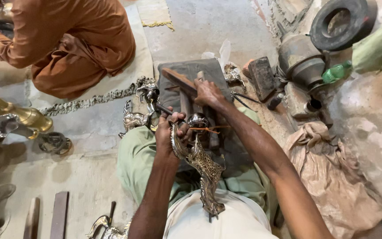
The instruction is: The person sits on the floor with an ornate metal animal figurine resting on a cushioned pad on their lap. They hold a small punch against the figurine's surface and repeatedly strike it with a wooden mallet, repositioning the punch to work different spots, and briefly lift and turn the figurine near the end.
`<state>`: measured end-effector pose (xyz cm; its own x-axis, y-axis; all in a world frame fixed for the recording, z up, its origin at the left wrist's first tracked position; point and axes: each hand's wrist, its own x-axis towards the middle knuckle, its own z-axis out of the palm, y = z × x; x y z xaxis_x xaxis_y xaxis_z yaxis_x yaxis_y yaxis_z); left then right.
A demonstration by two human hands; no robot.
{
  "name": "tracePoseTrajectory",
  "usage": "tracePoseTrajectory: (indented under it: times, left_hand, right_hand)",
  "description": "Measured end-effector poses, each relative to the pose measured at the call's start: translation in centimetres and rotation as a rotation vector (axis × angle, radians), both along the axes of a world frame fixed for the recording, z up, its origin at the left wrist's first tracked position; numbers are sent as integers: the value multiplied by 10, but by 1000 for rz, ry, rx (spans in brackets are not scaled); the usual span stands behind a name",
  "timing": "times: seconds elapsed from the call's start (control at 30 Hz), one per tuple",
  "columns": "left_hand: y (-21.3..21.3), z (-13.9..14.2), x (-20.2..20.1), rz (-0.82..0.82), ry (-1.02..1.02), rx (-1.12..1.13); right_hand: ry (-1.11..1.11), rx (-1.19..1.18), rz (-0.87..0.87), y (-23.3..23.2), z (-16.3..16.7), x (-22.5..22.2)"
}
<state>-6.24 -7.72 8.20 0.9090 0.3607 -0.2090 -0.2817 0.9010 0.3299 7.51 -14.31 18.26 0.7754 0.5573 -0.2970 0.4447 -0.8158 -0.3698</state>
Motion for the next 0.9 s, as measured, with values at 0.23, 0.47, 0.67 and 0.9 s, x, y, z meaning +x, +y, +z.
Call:
tracePoseTrajectory:
  times: [0.23,0.47,0.67,0.9]
  left_hand:
    - [-23,7,-9,-21,146,145]
    - [-40,12,-8,-3,90,381]
    - [-29,9,-14,-45,223,558]
    - [37,-8,28,-390,312,1024]
  right_hand:
    - [-149,87,24,-20,1,-3]
    - [-182,205,20,-15,-23,21]
    - [-217,397,123,-48,-63,41]
    - [273,641,58,-120,-86,44]
